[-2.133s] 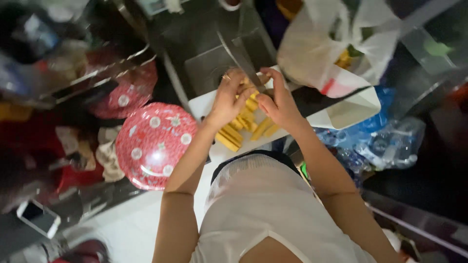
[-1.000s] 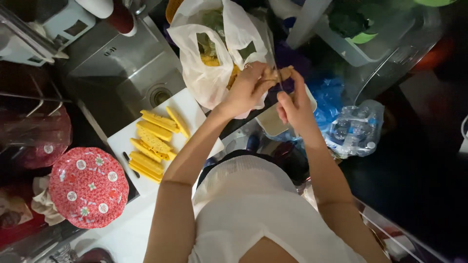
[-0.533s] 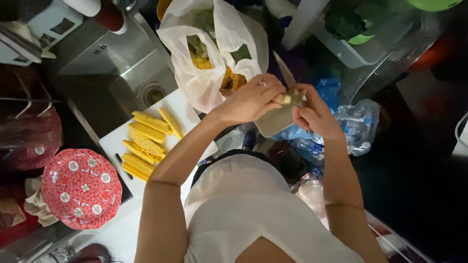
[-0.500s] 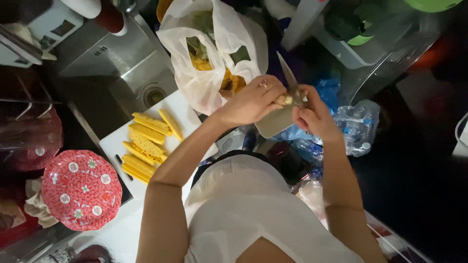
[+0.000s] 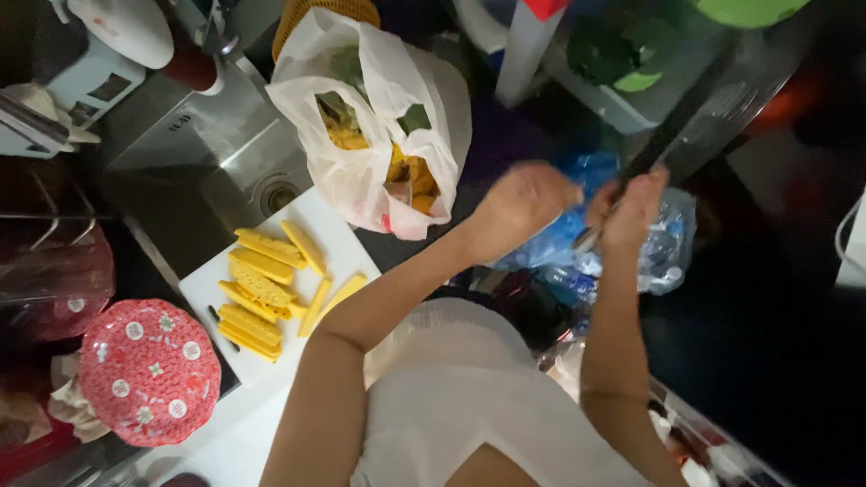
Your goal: Cutting a pineapple into slices and peeling/cutting ginger.
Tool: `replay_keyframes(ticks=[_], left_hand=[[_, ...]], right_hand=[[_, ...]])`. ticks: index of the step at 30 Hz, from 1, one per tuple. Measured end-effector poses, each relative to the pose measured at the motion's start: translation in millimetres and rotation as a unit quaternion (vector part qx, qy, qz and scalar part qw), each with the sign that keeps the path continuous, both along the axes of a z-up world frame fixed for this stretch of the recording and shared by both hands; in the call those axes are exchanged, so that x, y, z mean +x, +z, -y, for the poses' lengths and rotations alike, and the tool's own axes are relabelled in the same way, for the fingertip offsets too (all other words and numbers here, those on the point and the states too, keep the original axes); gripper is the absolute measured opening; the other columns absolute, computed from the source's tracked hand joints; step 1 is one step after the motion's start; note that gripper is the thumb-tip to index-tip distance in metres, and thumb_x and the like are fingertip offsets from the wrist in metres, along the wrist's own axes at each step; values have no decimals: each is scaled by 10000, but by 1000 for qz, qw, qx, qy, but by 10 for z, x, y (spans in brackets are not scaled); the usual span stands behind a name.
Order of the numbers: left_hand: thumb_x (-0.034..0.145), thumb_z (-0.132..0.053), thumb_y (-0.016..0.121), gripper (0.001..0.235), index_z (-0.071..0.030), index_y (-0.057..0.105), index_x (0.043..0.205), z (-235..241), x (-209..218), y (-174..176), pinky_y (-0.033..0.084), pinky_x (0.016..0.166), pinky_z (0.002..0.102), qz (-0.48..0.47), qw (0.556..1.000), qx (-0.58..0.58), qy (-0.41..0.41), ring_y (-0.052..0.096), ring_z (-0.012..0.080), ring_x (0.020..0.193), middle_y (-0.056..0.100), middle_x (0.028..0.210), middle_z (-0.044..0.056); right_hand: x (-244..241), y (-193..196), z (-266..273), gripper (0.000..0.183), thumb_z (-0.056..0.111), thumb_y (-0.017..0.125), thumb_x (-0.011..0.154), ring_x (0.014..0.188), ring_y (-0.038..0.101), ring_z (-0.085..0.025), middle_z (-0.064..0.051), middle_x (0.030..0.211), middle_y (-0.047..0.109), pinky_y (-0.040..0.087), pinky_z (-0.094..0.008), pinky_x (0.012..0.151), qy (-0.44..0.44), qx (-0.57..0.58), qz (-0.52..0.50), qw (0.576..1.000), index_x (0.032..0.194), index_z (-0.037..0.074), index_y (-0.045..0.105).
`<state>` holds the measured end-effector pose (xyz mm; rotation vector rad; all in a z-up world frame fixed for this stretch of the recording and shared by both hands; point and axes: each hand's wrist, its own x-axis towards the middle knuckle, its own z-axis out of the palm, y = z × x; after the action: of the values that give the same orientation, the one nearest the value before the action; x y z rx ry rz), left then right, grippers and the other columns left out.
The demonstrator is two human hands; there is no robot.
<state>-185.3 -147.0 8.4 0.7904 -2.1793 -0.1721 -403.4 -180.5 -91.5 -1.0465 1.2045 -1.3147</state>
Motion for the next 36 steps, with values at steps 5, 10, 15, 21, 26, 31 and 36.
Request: replay_keyframes(ticks=[5,10,15,21,26,31,36], left_hand=[[901,-172,632,68,-104,631,893,772,-243,-999,488,964,426,1,982,56,179,638,269,992,640,925,72],[837,-212,611,141,-91,665,886,1509,-266,-1646,473,930,436,245,958,-80,128,589,309,1042,671,956,89],[900,-241,564,350,-29,750,1108,1863,-94,-2153,424,1042,485,478,840,-154,204,550,333,1130,684,1089,135],[860,-214,626,379,-97,691,1214,1107,-162,-1074,458,1049,476,206,946,124,217,584,322,1208,654,1209,141],[1040,-117,594,329,-57,632,1361,-237,699,-222,544,1008,369,-248,894,333,170,668,256,1165,704,1281,110],[1097,-112,579,355,13,571,1429,-1199,1745,-178,472,1122,317,-409,866,198,211,592,168,1306,641,1405,117],[1014,-109,695,329,34,671,1309,-1911,2889,-758,539,917,310,-645,673,183,311,664,134,989,734,1111,58]], right_hand=[[-330,140,-182,452,414,434,1106,441,447,-143,-49,602,455,348,-301,418,-33,-47,51,997,1429,103,377],[-303,25,-601,440,294,437,1120,500,471,-145,-60,687,509,367,-290,436,-65,-2,25,998,1512,150,300],[-260,-112,-859,325,296,438,1108,430,427,-127,-49,593,468,330,-279,385,-25,38,2,999,1374,123,370],[66,-83,-780,426,349,489,1112,483,435,-134,-33,676,490,352,-286,419,110,57,110,986,1450,118,372],[1122,618,-529,489,468,449,1112,418,412,-118,-12,592,453,357,-279,395,311,2,192,931,1463,131,410],[2523,1078,-726,589,572,445,1121,458,386,-117,-12,648,450,331,-281,415,484,-12,126,866,1472,102,404],[4054,517,-871,762,790,430,996,394,385,-123,12,516,391,360,-310,414,701,210,94,675,702,91,501]])
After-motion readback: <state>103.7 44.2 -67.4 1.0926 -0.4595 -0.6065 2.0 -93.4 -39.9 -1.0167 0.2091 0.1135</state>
